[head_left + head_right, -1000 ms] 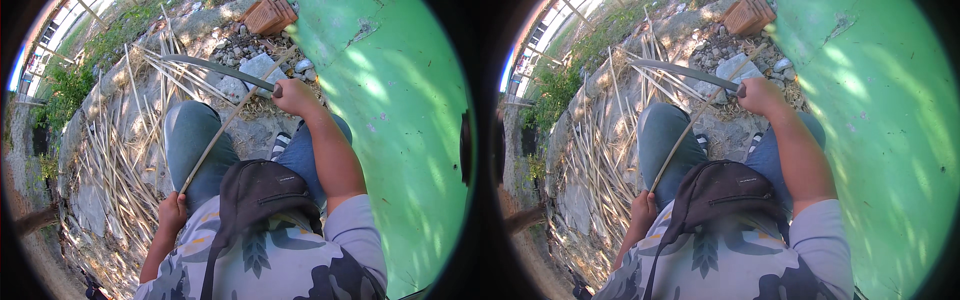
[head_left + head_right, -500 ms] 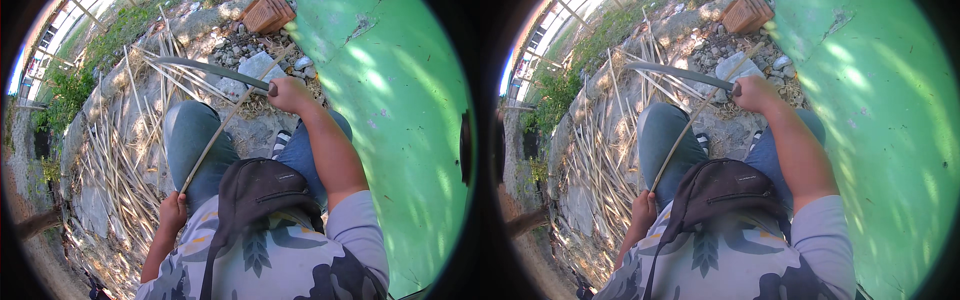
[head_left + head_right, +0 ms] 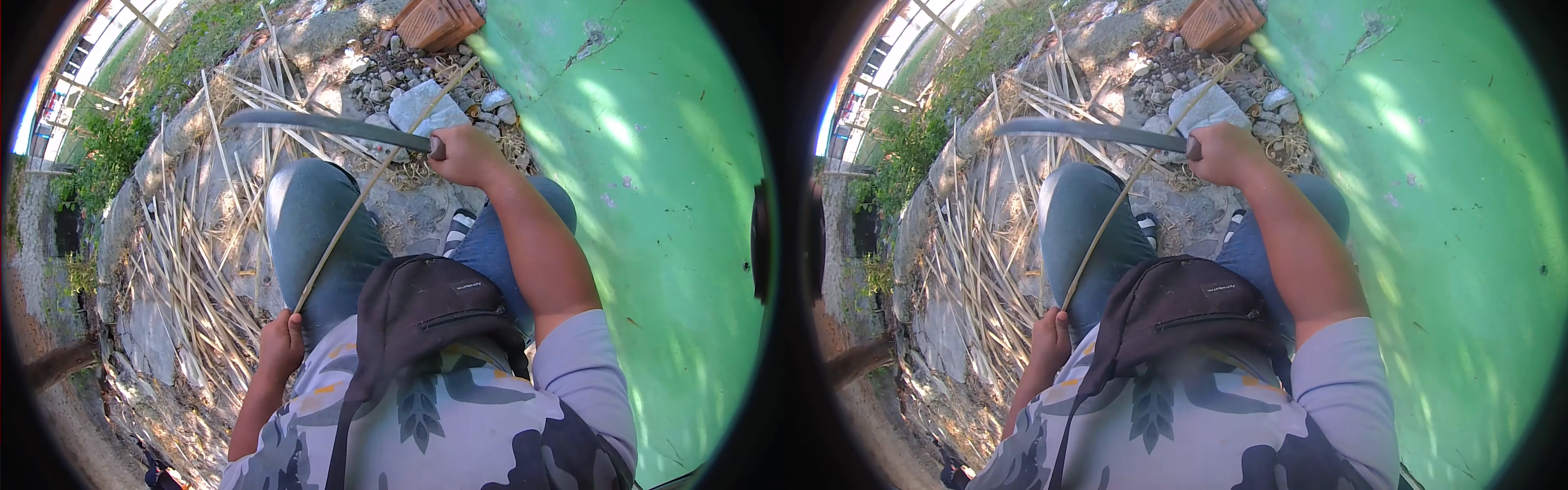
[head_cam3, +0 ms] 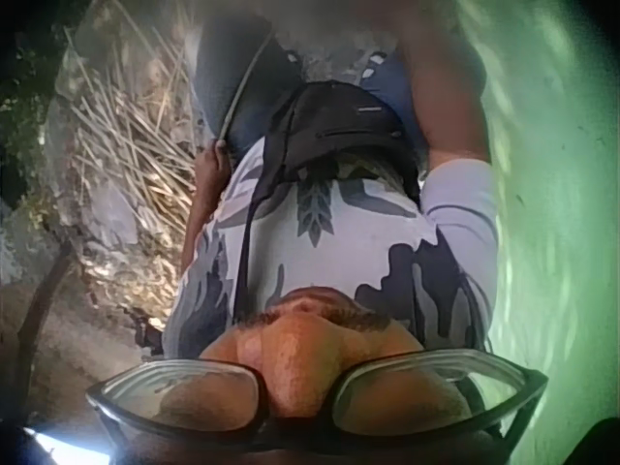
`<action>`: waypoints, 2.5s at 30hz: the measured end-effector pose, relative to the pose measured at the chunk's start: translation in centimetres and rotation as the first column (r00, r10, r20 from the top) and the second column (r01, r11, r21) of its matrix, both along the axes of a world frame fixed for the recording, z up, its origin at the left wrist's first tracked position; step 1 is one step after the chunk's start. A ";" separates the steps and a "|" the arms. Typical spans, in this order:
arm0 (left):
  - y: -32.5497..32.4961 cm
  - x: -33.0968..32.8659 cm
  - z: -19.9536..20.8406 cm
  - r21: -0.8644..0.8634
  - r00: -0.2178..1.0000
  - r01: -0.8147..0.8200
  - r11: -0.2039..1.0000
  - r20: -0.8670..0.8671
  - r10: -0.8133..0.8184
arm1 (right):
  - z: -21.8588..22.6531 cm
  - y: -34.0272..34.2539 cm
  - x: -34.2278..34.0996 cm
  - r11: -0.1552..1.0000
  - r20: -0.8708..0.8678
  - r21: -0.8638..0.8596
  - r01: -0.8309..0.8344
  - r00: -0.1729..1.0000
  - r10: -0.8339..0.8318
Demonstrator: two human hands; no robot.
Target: The person holds a bamboo strip and repeatedly scrapes along its surface using a machete.
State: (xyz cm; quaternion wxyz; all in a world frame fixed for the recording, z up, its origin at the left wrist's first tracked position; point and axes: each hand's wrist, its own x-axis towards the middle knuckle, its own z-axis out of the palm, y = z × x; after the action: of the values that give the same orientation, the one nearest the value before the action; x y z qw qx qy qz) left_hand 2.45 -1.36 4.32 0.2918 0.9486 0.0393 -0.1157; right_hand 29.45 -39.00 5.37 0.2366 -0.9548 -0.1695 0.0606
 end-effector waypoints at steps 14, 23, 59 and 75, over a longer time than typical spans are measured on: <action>0.3 0.2 0.2 -0.043 0.999 0.002 0.999 -0.044 -0.004 | 1.1 0.5 -0.4 0.998 -0.005 -0.052 -0.038 0.999 0.038; -0.6 0.7 0.7 -0.015 1.000 0.000 1.000 0.003 0.000 | -2.3 -3.2 2.7 0.943 -0.109 0.185 0.276 0.960 -0.259; -0.2 -0.5 1.2 -0.396 0.931 -0.252 0.883 -0.349 0.110 | 1.3 -2.6 0.1 0.998 0.107 0.032 0.050 0.993 -0.053; 1.2 0.3 -1.5 -0.370 0.892 -0.278 0.887 -0.443 0.094 | -0.3 -1.4 1.4 0.991 0.023 -0.002 0.134 0.991 -0.134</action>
State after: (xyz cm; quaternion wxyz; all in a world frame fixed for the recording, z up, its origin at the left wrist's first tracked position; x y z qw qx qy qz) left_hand 2.75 -0.13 2.79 0.4855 0.8078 0.1668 -0.2899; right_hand 30.83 -40.35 5.08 0.2365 -0.9651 -0.1077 0.0338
